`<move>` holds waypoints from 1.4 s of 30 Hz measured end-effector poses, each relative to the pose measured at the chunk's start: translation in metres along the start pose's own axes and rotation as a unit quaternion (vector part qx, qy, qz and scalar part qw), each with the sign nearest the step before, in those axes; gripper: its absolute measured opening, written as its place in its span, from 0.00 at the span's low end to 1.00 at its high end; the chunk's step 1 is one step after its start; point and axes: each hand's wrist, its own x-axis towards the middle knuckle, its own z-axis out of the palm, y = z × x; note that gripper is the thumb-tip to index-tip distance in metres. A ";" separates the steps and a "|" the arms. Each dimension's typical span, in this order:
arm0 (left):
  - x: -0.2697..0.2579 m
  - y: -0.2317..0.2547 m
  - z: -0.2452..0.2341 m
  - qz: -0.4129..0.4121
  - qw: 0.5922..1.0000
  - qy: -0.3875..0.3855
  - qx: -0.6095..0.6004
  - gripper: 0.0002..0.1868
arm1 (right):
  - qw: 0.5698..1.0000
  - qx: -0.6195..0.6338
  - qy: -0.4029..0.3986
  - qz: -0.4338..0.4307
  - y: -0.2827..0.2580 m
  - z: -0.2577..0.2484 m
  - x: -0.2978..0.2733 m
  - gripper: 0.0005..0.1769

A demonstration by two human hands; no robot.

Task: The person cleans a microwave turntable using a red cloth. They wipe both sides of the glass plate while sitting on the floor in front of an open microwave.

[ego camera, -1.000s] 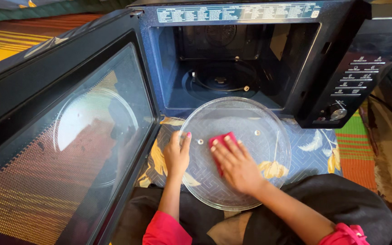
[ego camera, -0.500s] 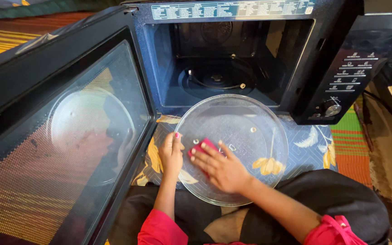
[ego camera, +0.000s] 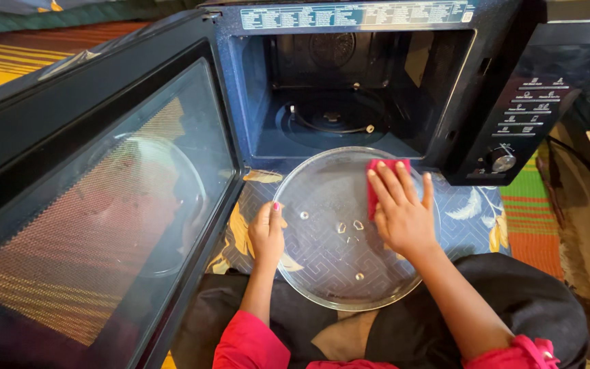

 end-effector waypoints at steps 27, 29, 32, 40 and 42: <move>-0.046 0.015 -0.006 0.033 0.994 0.102 0.034 0.13 | 0.920 0.155 0.156 0.324 -0.005 0.062 -0.107 0.47; -0.051 0.012 -0.002 0.037 0.990 0.131 0.043 0.13 | 0.927 0.149 0.174 0.296 0.006 0.062 -0.090 0.44; -0.067 0.002 0.009 0.029 0.983 0.173 0.058 0.11 | 0.933 0.152 0.190 0.267 0.018 0.063 -0.060 0.41; -0.130 -0.023 0.037 -0.051 0.972 0.226 0.045 0.20 | 0.934 0.139 0.239 0.228 0.012 0.062 0.011 0.34; -0.140 -0.029 0.044 -0.065 0.972 0.217 0.064 0.23 | 0.934 0.146 0.242 0.217 0.008 0.061 0.025 0.33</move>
